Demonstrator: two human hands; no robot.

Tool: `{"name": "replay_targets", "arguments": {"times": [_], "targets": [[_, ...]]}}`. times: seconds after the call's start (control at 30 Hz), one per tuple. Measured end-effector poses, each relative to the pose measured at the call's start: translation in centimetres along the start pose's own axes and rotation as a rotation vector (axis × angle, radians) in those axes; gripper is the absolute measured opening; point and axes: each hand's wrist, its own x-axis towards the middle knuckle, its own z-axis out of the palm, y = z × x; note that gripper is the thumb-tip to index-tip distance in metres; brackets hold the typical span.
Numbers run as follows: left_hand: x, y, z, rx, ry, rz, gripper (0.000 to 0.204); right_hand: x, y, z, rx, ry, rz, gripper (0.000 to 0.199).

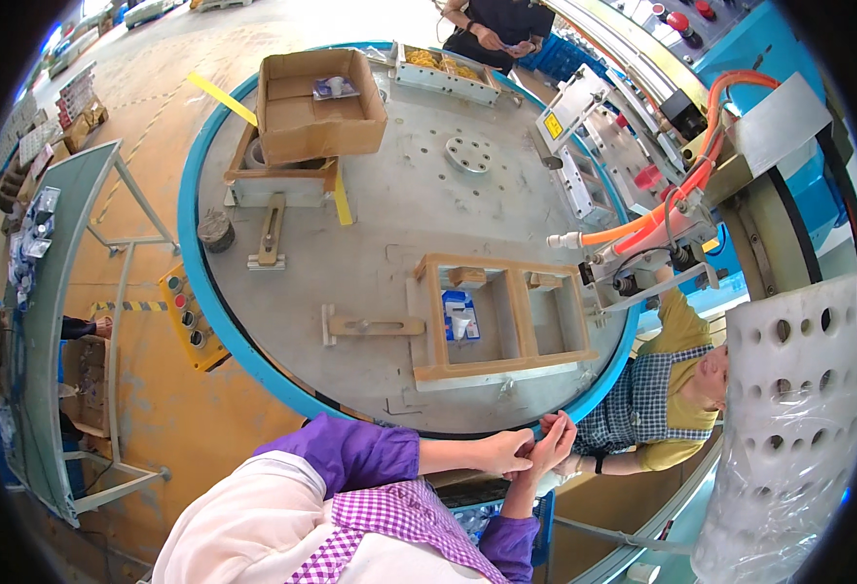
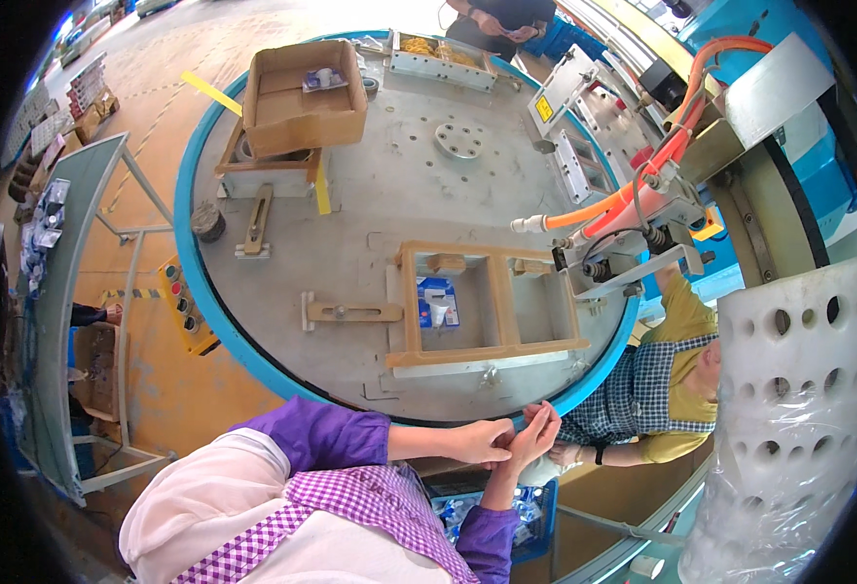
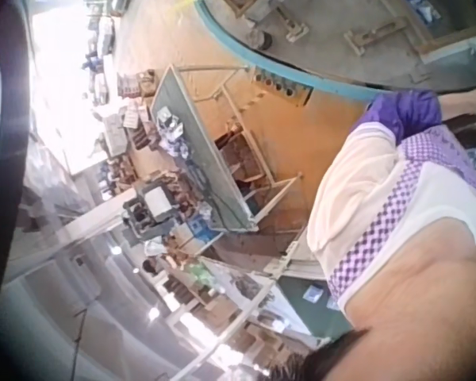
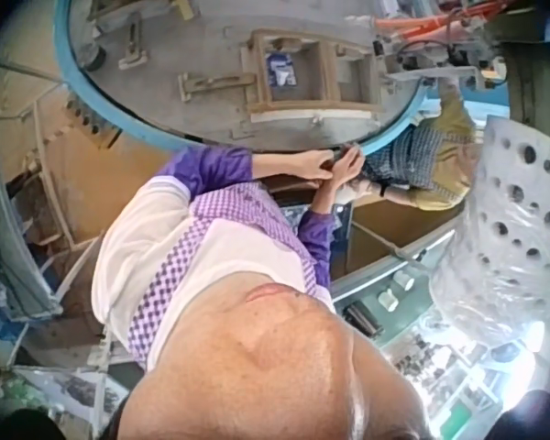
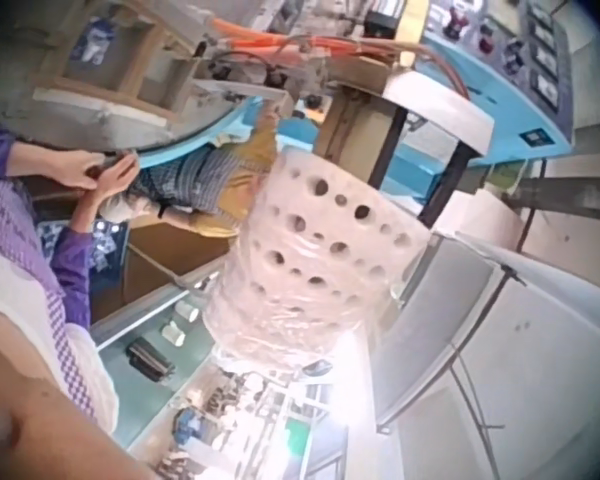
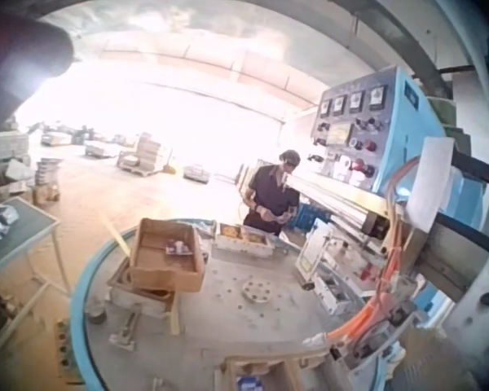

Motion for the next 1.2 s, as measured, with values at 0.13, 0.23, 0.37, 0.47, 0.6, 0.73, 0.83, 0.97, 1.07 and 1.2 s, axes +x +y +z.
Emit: {"name": "replay_targets", "arguments": {"times": [0.13,0.23,0.37,0.47,0.6,0.73,0.83,0.97,1.07,1.2], "targets": [[-0.7,-0.8,0.2,0.133,0.116,0.161,0.022,-0.1,0.8,0.3,0.029,-0.042,0.014,0.019],[-0.4,-0.6,0.4,0.152,0.121,0.21,0.021,0.8,2.2,-1.0,0.062,-0.084,0.035,0.02],[0.1,-2.2,0.8,0.336,0.215,0.367,0.023,1.3,1.7,-0.5,0.105,-0.102,0.078,0.02],[-0.9,-1.3,1.6,0.346,0.242,0.369,0.021,1.9,1.5,-1.2,0.165,-0.126,0.093,0.02],[-2.3,-0.8,3.3,0.475,0.247,0.475,0.017,3.0,2.6,-3.2,0.174,-0.012,0.197,0.025],[-3.5,-0.4,1.4,0.543,0.347,0.503,0.011,1.0,1.2,-0.2,0.193,0.001,0.18,0.018],[-3.8,-0.2,0.8,0.58,0.429,0.473,0.01,0.6,0.0,-0.3,0.22,-0.023,0.22,0.016],[-3.4,0.3,1.4,0.628,0.43,0.581,0.011,4.3,1.0,-2.1,0.078,0.076,0.083,0.013],[-3.3,0.3,1.5,0.723,0.417,0.61,0.011,8.5,0.9,-2.4,-0.67,0.024,-0.427,0.029],[-3.6,-0.3,0.9,0.771,0.389,0.606,0.011,13.3,2.3,-1.6,-1.086,-0.039,-0.344,0.055]]}}
